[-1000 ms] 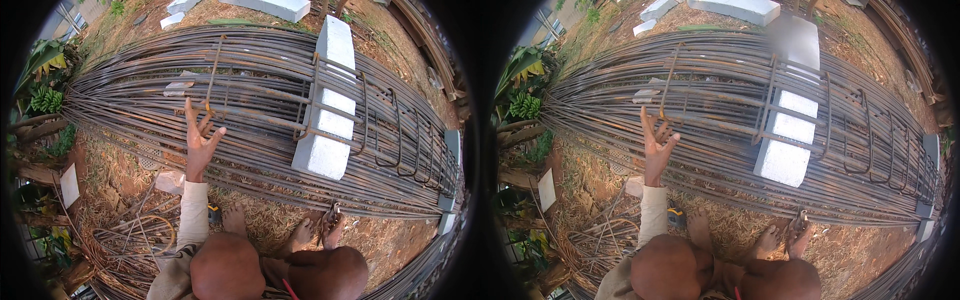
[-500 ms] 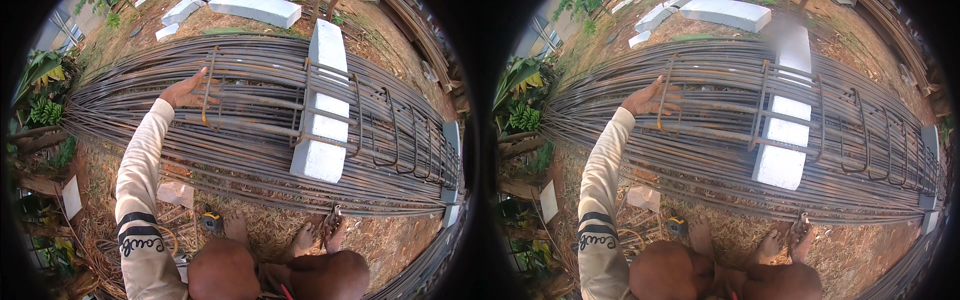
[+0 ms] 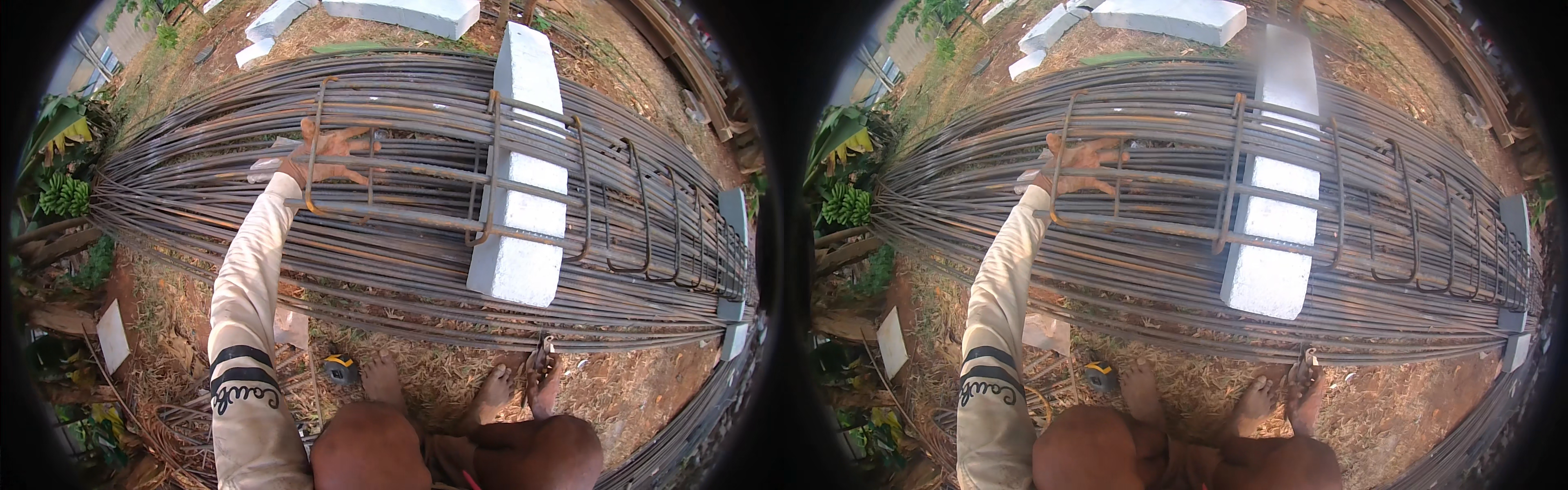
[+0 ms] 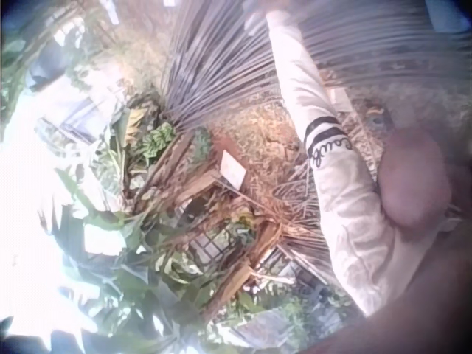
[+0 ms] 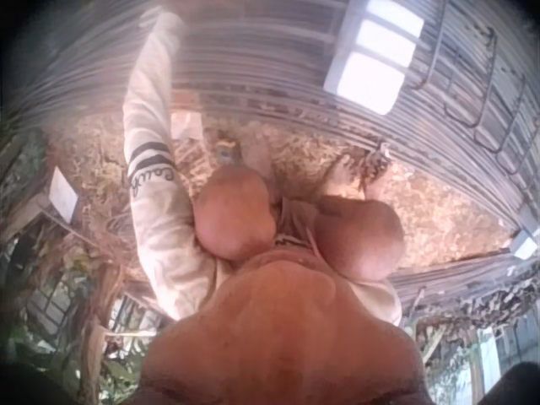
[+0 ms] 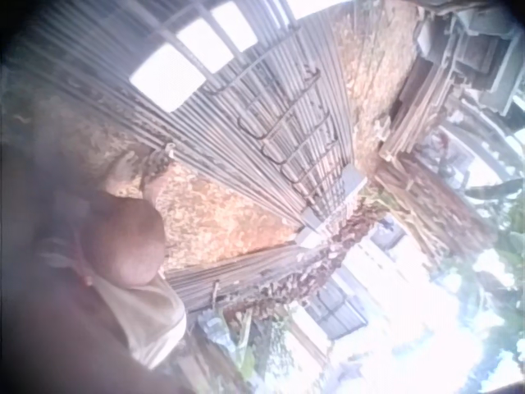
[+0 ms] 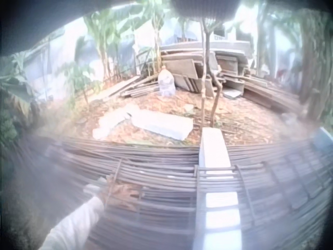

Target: The person gathers U-shaped rebar stirrups and places them over a bundle of long rebar rods laid on the ground. They then use pliers to twist wire ties around the intersections, securing the stirrups to the rods. The person works methodically along the length of the rebar bundle.

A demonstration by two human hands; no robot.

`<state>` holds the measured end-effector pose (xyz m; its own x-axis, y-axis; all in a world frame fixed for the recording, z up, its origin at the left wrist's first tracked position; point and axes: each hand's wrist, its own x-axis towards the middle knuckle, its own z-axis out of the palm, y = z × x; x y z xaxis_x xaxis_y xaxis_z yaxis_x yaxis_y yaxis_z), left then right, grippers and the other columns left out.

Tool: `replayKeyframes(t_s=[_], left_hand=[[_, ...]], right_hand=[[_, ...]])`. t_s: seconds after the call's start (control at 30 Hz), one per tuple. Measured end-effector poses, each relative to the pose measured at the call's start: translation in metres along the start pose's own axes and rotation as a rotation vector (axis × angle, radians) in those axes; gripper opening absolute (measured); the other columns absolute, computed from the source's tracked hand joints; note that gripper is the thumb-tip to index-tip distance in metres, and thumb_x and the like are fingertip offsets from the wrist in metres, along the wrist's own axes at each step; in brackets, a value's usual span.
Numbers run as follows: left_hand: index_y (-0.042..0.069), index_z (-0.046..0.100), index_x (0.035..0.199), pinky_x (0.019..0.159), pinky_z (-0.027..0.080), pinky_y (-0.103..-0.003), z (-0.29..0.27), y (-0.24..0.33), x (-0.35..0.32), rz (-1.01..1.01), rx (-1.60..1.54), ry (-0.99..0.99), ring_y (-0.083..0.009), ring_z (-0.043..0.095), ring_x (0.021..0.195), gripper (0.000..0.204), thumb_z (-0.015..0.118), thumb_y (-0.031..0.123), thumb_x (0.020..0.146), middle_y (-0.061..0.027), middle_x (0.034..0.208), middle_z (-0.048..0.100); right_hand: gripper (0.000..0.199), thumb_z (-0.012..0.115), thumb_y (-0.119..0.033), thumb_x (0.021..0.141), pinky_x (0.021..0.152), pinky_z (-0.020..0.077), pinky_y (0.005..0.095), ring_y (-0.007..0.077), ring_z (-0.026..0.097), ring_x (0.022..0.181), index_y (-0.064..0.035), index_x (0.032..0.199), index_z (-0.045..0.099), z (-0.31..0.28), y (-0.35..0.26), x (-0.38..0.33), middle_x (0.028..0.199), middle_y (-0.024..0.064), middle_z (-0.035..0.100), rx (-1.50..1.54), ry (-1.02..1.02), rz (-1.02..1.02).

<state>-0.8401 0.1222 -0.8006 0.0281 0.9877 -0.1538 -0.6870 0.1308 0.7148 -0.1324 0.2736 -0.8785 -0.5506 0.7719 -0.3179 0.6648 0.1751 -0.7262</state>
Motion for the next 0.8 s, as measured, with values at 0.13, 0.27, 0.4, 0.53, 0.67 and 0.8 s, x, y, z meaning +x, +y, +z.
replayKeyframes(t_s=[0.13, 0.27, 0.4, 0.53, 0.67, 0.8], left_hand=[[0.004, 0.032, 0.156, 0.100, 0.050, -0.070, -0.008, -0.026, 0.020, 0.127, -0.278, -0.100, -0.0527, 0.050, 0.133, 0.146, 0.081, 0.088, 0.047, -0.0276, 0.146, 0.045], [0.006, 0.036, 0.154, 0.096, 0.052, -0.069, -0.003, -0.031, 0.026, 0.169, -0.266, -0.105, -0.0467, 0.061, 0.119, 0.137, 0.071, 0.094, 0.055, -0.0251, 0.138, 0.052], [0.011, 0.038, 0.153, 0.091, 0.055, -0.067, 0.008, -0.039, 0.039, 0.036, -0.312, -0.108, -0.0412, 0.065, 0.104, 0.118, 0.062, 0.092, 0.070, -0.0238, 0.130, 0.057], [0.014, 0.032, 0.156, 0.080, 0.060, -0.064, 0.045, -0.043, 0.057, 0.016, -0.032, 0.168, -0.0320, 0.065, 0.088, 0.106, 0.059, 0.084, 0.080, -0.0194, 0.116, 0.061], [0.012, 0.023, 0.160, 0.070, 0.064, -0.055, 0.075, -0.044, 0.069, 0.004, 0.187, 0.355, -0.0256, 0.064, 0.079, 0.112, 0.056, 0.084, 0.081, -0.0131, 0.102, 0.060], [0.006, 0.015, 0.162, 0.067, 0.065, -0.050, 0.078, -0.042, 0.062, 0.007, 0.301, 0.493, -0.0227, 0.063, 0.076, 0.120, 0.052, 0.086, 0.081, -0.0112, 0.097, 0.059]], right_hand=[[0.064, 0.061, 0.000, 0.090, 0.082, 0.0536, 0.0359, 0.0258, 0.061, 0.106, 0.0062, 0.147, 0.033, 0.003, -0.002, 0.001, 0.126, 0.0207, 0.053, -0.030, 0.056, -0.038], [0.062, 0.061, -0.003, 0.093, 0.084, 0.0541, 0.0372, 0.0264, 0.062, 0.106, 0.0051, 0.148, 0.033, 0.005, 0.014, 0.002, 0.123, 0.0205, 0.055, -0.114, 0.100, -0.104], [0.060, 0.061, -0.006, 0.096, 0.086, 0.0542, 0.0372, 0.0263, 0.063, 0.105, 0.0044, 0.147, 0.032, 0.010, -0.006, 0.004, 0.122, 0.0195, 0.056, 0.024, 0.077, 0.002], [0.060, 0.062, -0.006, 0.095, 0.087, 0.0543, 0.0383, 0.0266, 0.062, 0.104, 0.0023, 0.146, 0.033, 0.006, -0.010, 0.003, 0.123, 0.0200, 0.055, -0.039, 0.070, 0.036], [0.064, 0.064, -0.005, 0.091, 0.087, 0.0538, 0.0402, 0.0289, 0.062, 0.104, 0.0012, 0.147, 0.034, 0.004, 0.007, -0.001, 0.126, 0.0213, 0.053, -0.036, 0.077, 0.007], [0.063, 0.063, -0.005, 0.091, 0.087, 0.0537, 0.0413, 0.0303, 0.062, 0.103, 0.0012, 0.147, 0.035, 0.007, 0.002, 0.001, 0.126, 0.0213, 0.053, -0.021, 0.072, 0.010]])
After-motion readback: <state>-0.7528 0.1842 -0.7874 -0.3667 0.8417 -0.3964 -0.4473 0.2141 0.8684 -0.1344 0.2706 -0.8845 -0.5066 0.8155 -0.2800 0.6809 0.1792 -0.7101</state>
